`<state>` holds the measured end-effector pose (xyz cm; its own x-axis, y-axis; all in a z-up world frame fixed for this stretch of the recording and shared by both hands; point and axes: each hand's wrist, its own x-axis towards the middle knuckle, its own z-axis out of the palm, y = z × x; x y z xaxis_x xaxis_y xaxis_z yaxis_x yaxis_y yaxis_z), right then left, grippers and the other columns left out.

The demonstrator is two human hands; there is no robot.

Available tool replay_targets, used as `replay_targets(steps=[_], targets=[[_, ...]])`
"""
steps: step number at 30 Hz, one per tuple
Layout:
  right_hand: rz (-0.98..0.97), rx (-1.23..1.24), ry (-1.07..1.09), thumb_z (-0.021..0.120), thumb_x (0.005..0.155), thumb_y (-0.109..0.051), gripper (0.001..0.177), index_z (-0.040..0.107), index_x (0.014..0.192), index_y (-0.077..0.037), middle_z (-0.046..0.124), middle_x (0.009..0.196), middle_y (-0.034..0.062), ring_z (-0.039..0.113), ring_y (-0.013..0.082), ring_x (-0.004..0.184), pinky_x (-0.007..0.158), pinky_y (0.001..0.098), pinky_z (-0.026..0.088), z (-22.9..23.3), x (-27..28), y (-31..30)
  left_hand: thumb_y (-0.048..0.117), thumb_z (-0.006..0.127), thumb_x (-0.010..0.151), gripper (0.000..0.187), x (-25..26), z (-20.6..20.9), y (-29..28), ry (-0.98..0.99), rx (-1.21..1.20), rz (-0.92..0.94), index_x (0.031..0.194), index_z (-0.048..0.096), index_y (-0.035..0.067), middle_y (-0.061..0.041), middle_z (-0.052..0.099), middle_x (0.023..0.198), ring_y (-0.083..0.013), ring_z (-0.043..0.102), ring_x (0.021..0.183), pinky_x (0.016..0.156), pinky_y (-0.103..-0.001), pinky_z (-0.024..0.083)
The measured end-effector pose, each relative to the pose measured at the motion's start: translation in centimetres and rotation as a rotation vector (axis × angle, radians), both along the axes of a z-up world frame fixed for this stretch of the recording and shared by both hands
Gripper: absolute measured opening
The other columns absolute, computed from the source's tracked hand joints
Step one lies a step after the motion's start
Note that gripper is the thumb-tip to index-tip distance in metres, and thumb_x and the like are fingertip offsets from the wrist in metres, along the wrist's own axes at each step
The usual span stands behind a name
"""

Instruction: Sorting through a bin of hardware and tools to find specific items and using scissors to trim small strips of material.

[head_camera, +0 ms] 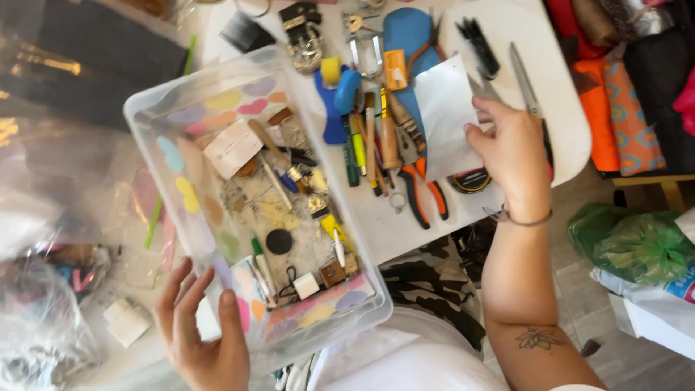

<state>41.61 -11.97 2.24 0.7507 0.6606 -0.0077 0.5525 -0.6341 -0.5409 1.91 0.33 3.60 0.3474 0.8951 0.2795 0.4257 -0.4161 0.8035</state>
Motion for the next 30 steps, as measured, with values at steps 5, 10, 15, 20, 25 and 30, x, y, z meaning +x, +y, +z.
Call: replay_targets(steps=[5,10,15,20,25,30], targets=[[0.122,0.057,-0.058,0.072,0.096,-0.004,0.040,0.066,0.133,0.010,0.070,0.122,0.0268,0.071,0.0319,0.101,0.099,0.0397,0.053,-2.9,3.4,2.4,0.007,0.062,0.102,0.026,-0.1,0.7,0.6,0.017,-0.050,0.017,0.128,0.061,0.002,-0.022,0.053,0.145,-0.0359,0.057,0.136,0.115,-0.047,0.051],[0.185,0.054,-0.263,0.083,0.095,-0.003,0.034,0.073,0.126,0.004,0.065,0.117,0.0225,0.069,0.0290,0.077,0.089,0.0419,0.055,-4.6,5.7,2.6,0.020,0.067,0.100,0.029,0.9,3.9,3.8,0.426,0.267,-0.266,0.125,0.068,0.004,-0.019,0.054,0.151,-0.0400,0.039,0.149,0.122,-0.055,0.037],[0.190,0.032,-0.407,0.086,0.099,-0.015,0.037,0.074,0.129,0.003,0.064,0.118,0.0214,0.062,0.0345,0.090,0.087,0.0485,0.048,-4.0,5.6,1.1,0.037,0.060,0.097,0.028,6.7,-2.1,9.0,0.949,0.494,-0.492,0.112,0.069,0.015,-0.021,0.057,0.148,-0.0393,0.045,0.146,0.124,-0.051,0.026],[0.245,0.242,-0.491,0.082,0.105,0.003,0.032,0.068,0.133,0.014,0.055,0.130,0.0278,0.054,0.0418,0.121,0.090,0.0488,0.055,0.8,-0.6,0.8,0.067,0.032,0.101,0.069,12.2,-3.9,12.9,1.494,0.169,-0.682,0.149,0.045,0.019,-0.028,0.016,0.169,-0.0501,0.015,0.155,0.126,-0.056,0.009],[0.405,0.343,-0.386,0.061,0.113,-0.026,0.043,0.065,0.132,0.013,0.056,0.136,0.0284,0.058,0.0407,0.118,0.102,0.0508,0.053,2.8,-4.8,0.9,0.072,0.033,0.100,0.084,12.0,-5.7,14.4,1.318,0.302,-0.628,0.150,0.045,0.005,-0.024,0.041,0.159,-0.0405,0.041,0.146,0.119,-0.073,-0.002],[0.483,0.440,-0.332,0.067,0.109,-0.011,0.029,0.067,0.123,0.014,0.063,0.128,0.0303,0.065,0.0387,0.110,0.096,0.0455,0.058,3.7,-7.1,1.4,0.009,0.070,0.094,0.026,7.8,1.4,13.1,0.537,0.267,-0.474,0.119,0.072,0.004,-0.010,0.076,0.112,-0.0244,0.073,0.078,0.072,-0.040,0.061]])
